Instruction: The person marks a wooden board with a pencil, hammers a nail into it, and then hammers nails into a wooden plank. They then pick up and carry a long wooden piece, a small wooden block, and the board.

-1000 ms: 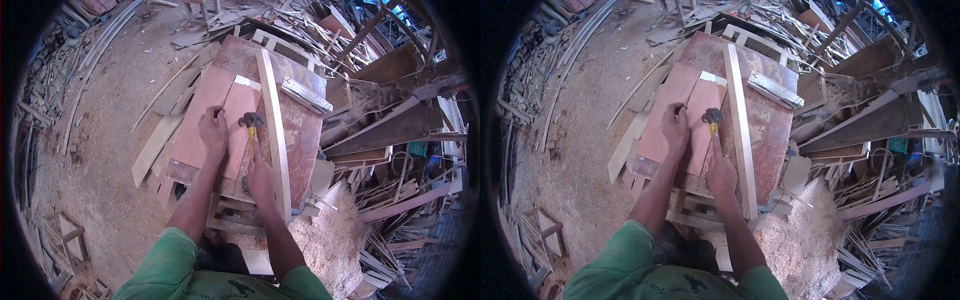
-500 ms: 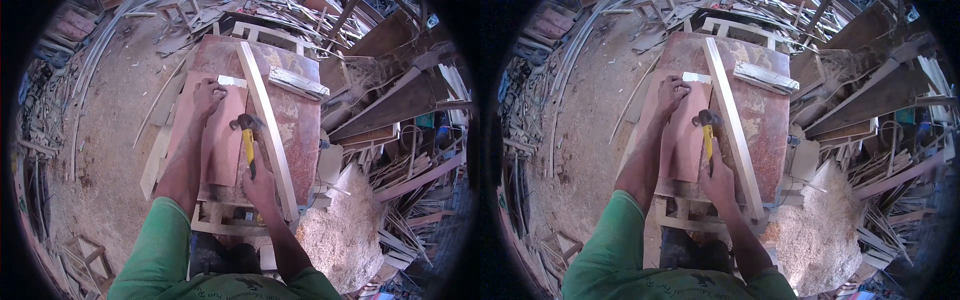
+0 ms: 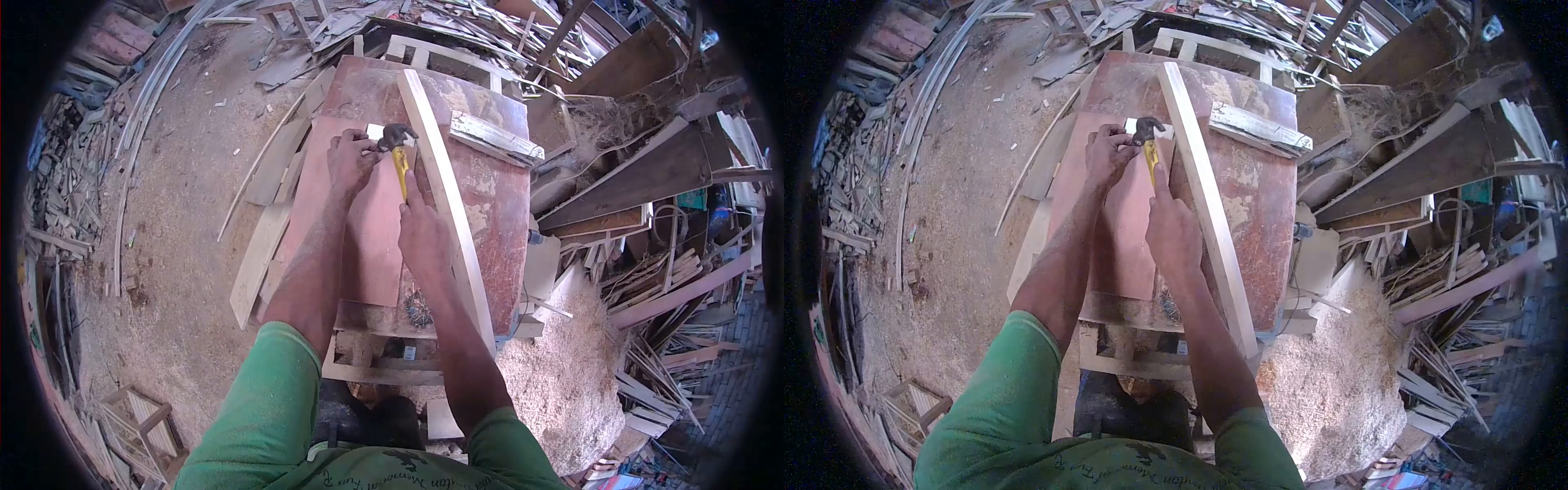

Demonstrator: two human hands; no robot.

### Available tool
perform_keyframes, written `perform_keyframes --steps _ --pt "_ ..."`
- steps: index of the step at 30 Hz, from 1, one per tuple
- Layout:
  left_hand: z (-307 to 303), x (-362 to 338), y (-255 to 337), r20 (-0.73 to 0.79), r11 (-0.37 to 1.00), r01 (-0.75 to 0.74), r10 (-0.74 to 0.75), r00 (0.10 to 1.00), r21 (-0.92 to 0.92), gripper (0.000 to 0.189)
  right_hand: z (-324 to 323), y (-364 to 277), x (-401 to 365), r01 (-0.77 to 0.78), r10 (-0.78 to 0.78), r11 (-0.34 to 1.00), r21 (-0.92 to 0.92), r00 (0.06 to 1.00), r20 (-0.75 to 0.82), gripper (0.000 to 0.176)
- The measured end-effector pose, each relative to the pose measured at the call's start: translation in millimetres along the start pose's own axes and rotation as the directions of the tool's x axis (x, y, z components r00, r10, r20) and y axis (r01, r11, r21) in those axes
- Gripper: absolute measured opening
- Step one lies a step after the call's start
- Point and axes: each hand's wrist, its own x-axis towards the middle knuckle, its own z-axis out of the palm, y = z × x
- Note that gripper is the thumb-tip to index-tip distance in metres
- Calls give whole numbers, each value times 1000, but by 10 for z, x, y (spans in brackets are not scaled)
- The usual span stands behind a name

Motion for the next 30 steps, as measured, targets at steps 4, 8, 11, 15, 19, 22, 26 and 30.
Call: perform_keyframes --steps 4,8,11,15,19,22,26,30 --pt "-46 -27 61 18 999 18 -17 1000 -27 19 28 -32 -74 45 -35 992 116 996 -86 63" --pt "-56 52 -145 82 994 -39 48 995 -103 29 -100 -126 -176 -62 74 978 201 996 -53 62" --pt "-370 -109 -358 -148 885 -50 -22 989 -464 45 -148 -69 -424 21 36 953 303 983 -180 62" --pt "-912 -1112 -233 -348 944 310 -254 902 115 57 -283 -47 -925 -120 151 922 369 987 -56 62" --pt "-1117 -1544 -26 -150 840 500 -478 865 212 76 -127 43 -1219 -188 210 892 411 978 -10 64" --pt "-1128 -1589 -52 -134 866 442 -421 897 234 81 -139 -131 -1435 -403 409 662 632 901 146 65" --pt "-1043 -1594 -143 -150 861 433 -406 901 269 85 -24 -129 -1667 -412 505 405 816 845 176 66" --pt "-1032 -1584 -125 -148 858 423 -396 906 290 82 -142 -272 -1807 -434 560 225 872 790 249 66"
